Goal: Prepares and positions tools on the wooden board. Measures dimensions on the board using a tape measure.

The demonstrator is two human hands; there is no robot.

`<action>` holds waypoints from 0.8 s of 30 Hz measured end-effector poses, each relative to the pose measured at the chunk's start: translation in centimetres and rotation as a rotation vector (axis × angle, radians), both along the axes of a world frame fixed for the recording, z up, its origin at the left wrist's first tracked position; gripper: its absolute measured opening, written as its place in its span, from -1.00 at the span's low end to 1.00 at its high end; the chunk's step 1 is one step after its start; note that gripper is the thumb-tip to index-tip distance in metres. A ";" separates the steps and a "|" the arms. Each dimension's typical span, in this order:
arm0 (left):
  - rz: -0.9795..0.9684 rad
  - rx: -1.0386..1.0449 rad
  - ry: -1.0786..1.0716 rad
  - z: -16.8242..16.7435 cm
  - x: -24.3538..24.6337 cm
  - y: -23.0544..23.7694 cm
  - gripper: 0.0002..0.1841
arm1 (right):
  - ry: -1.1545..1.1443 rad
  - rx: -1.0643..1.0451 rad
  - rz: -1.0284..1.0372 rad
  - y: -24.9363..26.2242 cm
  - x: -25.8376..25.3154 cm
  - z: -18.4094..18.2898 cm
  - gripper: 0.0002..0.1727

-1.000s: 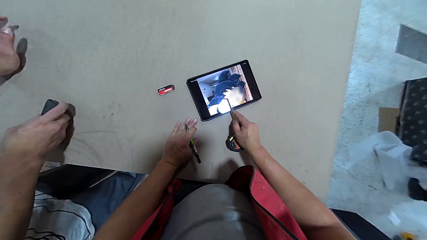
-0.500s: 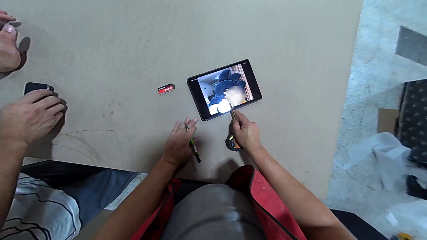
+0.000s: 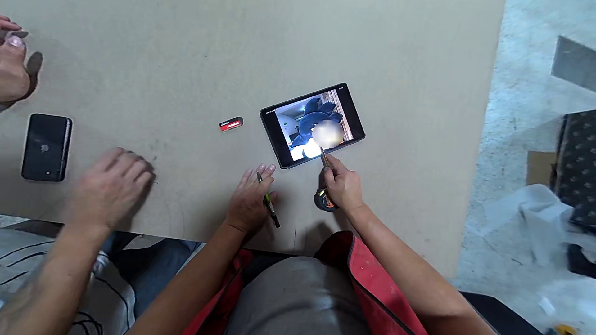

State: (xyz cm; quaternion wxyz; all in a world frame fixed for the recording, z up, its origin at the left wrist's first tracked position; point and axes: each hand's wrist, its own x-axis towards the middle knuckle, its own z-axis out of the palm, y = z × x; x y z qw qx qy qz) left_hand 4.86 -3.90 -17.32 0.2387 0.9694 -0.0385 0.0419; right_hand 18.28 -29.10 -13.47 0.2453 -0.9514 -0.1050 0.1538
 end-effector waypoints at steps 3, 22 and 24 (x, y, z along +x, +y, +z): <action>-0.001 0.000 -0.002 0.0 0.1 0.0 -0.56 | -0.007 -0.004 -0.001 0.1 0.1 0.1 -0.50; 0.008 -0.017 -0.017 -0.1 0.1 -0.1 -0.57 | -0.012 0.002 0.001 0.2 0.1 0.3 -0.50; 0.008 -0.004 -0.004 0.0 0.1 -0.1 -0.56 | -0.021 0.007 0.002 0.2 0.1 0.3 -0.50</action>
